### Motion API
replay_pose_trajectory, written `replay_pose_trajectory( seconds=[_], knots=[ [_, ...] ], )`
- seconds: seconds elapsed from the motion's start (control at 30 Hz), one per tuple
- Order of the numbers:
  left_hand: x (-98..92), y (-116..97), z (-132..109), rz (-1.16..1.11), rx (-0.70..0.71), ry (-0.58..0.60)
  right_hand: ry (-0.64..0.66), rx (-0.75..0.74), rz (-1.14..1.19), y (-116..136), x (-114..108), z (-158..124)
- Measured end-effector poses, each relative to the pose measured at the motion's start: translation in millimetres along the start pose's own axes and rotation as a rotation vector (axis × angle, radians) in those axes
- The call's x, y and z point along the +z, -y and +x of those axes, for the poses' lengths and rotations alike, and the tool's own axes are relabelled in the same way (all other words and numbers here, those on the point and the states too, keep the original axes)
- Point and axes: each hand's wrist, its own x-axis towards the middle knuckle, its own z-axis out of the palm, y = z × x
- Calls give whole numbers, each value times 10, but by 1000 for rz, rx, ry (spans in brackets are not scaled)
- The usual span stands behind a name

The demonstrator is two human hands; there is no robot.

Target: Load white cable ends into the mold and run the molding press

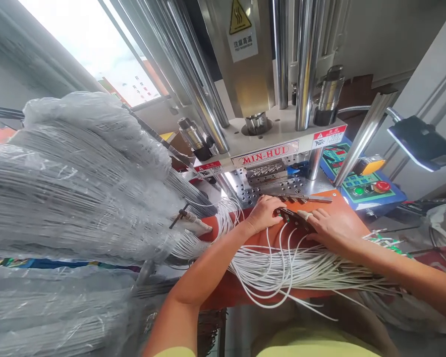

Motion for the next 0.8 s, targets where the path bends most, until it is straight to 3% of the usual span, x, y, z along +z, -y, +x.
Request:
replay_pose_trajectory(
  seconds=[0.2, 0.37, 0.47, 0.6, 0.8],
  knots=[
    [26, -43, -63, 10, -40, -21, 7, 96, 18, 93, 47, 27],
    [-66, -39, -70, 30, -107, -134, -95, 15, -25, -47, -106, 171],
    [-231, 67, 75, 58, -172, -250, -167, -3, -36, -273, -217, 527],
    [-431, 326, 354, 119, -318, -376, -238, -69, 95, -645, -252, 1223],
    [-426, 795, 600, 84, -539, -478, -260, -150, 194, -944, -147, 1969]
  ],
)
